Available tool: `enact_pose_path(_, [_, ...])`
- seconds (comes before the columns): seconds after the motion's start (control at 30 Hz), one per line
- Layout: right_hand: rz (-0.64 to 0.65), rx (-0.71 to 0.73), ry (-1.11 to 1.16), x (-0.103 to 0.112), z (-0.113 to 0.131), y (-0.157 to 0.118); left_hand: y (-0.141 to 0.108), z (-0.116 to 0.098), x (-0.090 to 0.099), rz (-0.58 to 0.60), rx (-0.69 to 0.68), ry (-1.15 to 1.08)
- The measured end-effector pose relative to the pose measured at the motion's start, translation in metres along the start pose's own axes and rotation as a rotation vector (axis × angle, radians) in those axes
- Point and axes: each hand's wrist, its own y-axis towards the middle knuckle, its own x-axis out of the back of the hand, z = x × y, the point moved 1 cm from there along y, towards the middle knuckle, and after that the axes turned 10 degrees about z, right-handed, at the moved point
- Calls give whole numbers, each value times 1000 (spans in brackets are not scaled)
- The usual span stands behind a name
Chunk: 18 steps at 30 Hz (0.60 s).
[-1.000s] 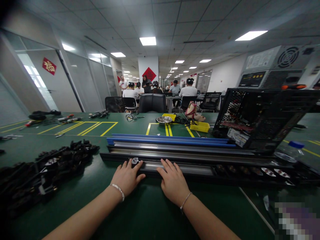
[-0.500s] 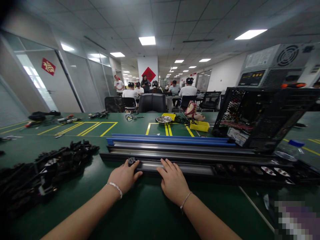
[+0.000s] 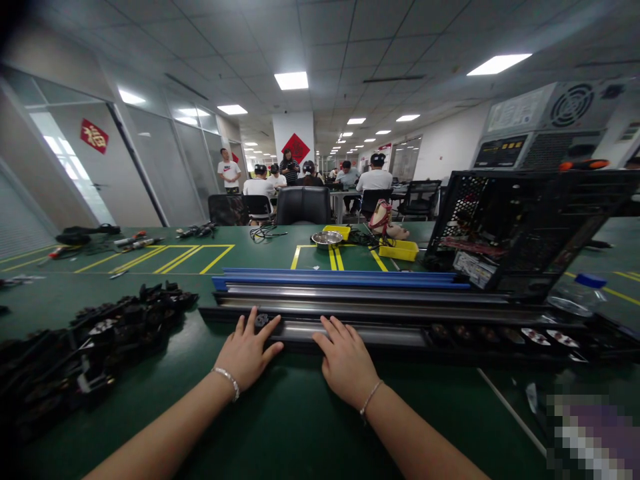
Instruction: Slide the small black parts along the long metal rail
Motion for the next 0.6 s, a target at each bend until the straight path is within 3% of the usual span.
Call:
enact_pose_path(0.37, [-8,12,5,1,-1,0,-3,-4,13,65,64,72])
enact_pose_path(0.6, [14,3,14,3,-1,0,-2,1,13,147,17,-2])
